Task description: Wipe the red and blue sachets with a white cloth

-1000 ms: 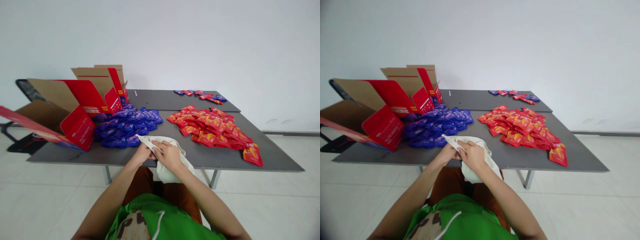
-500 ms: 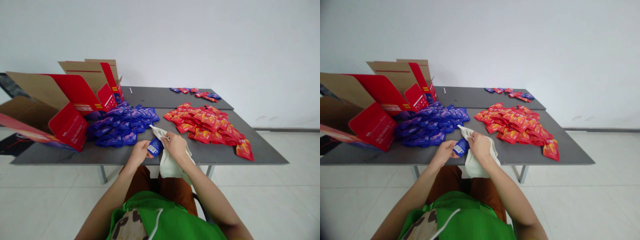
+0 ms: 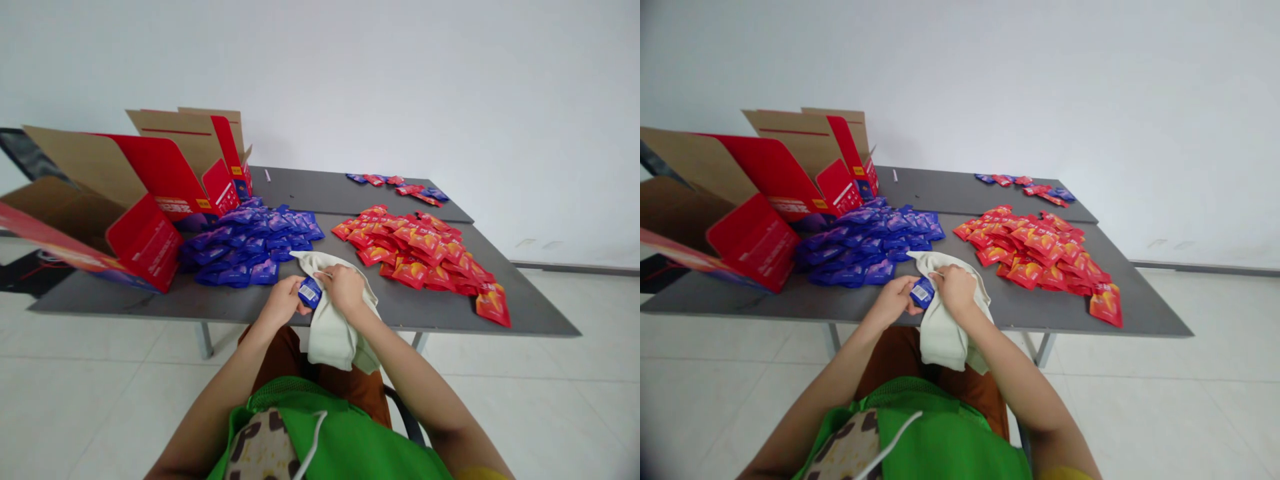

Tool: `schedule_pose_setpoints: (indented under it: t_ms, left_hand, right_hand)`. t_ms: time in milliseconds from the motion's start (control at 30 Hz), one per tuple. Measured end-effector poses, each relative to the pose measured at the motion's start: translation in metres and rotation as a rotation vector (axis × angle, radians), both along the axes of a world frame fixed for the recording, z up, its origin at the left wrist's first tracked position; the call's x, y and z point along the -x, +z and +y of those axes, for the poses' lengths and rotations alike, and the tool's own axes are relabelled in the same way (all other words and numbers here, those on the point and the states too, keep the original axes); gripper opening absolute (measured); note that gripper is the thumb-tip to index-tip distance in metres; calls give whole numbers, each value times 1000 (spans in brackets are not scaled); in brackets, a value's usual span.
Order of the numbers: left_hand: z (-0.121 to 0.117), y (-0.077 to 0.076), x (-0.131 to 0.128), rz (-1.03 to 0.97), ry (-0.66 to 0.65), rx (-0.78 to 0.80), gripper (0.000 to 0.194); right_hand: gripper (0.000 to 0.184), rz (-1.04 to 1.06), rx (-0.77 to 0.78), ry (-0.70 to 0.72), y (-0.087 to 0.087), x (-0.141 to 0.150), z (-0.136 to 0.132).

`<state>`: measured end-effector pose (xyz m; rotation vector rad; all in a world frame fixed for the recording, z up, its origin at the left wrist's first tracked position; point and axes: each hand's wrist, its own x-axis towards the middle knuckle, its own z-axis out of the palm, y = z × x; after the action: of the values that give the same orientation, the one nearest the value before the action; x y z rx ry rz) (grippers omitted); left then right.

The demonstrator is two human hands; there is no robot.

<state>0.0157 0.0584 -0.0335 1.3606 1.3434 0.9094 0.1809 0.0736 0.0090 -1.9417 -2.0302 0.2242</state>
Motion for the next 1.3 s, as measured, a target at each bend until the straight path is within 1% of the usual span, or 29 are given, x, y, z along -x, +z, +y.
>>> schedule_pose_setpoints:
  t_ms: [67,133,233,300,367,400,467,567,667,733,833,867,933,967,1000,1067,1100,1133,1200,1233,1300]
  left_hand:
    - [-1,-2,0,39,5,-49,30]
    - [-4,0,0,47,11,-79,31]
    - [-9,4,-2,28,62,-96,27]
    - [-10,4,-3,29,127,-105,20]
    - [-8,4,-5,29,167,-95,16]
    - [-6,4,-6,32,167,-80,16]
    - [-3,5,-7,38,153,-33,19]
    - [-3,11,-11,76,151,3,25]
    - [-10,18,-13,133,150,-65,28]
    - [-14,19,-14,162,131,-118,31]
    - [-15,16,-12,145,139,-140,35]
    - [-14,14,-12,130,152,-131,43]
    - [-9,10,-12,89,159,-94,65]
    - [-7,8,-11,73,139,-67,68]
    - [-4,7,-11,65,104,-39,62]
    - [-2,6,-11,74,16,0,34]
    - [-3,8,-9,89,-17,4,24]
    - [-5,11,-7,104,-40,-6,21]
    - [-12,23,3,146,-25,-83,22]
    - [-16,32,9,174,0,-148,24]
    - [-23,56,27,255,90,-307,28]
  right_hand:
    - [34,-57,32,-53,6,-6,6]
    - [34,-60,63,-35,13,-10,6]
    - [33,0,23,103,18,-5,-11]
    - [34,27,8,197,16,3,-26]
    - [35,4,26,228,10,13,-36]
    - [35,-28,27,210,7,16,-38]
    - [32,-115,8,137,3,18,-33]
    - [29,-229,-1,-15,4,8,-11]
    - [29,-275,-2,-143,8,-7,13]
    - [29,-288,-27,-162,6,-13,17]
    - [28,-311,-76,-106,0,-11,2]
    - [28,-315,-90,-81,-2,-8,-6]
    - [28,-302,-109,-39,-5,1,-23]
    - [28,-286,-110,-17,-5,6,-30]
    - [28,-267,-105,-3,-5,10,-36]
    - [27,-217,-82,-11,-3,14,-40]
    - [27,-190,-72,-33,-2,14,-39]
    - [27,-164,-65,-60,-2,12,-37]
    - [29,-118,-57,-114,-1,6,-32]
    - [30,-102,-53,-137,-1,2,-29]
    - [31,-88,-45,-168,-4,-4,-25]
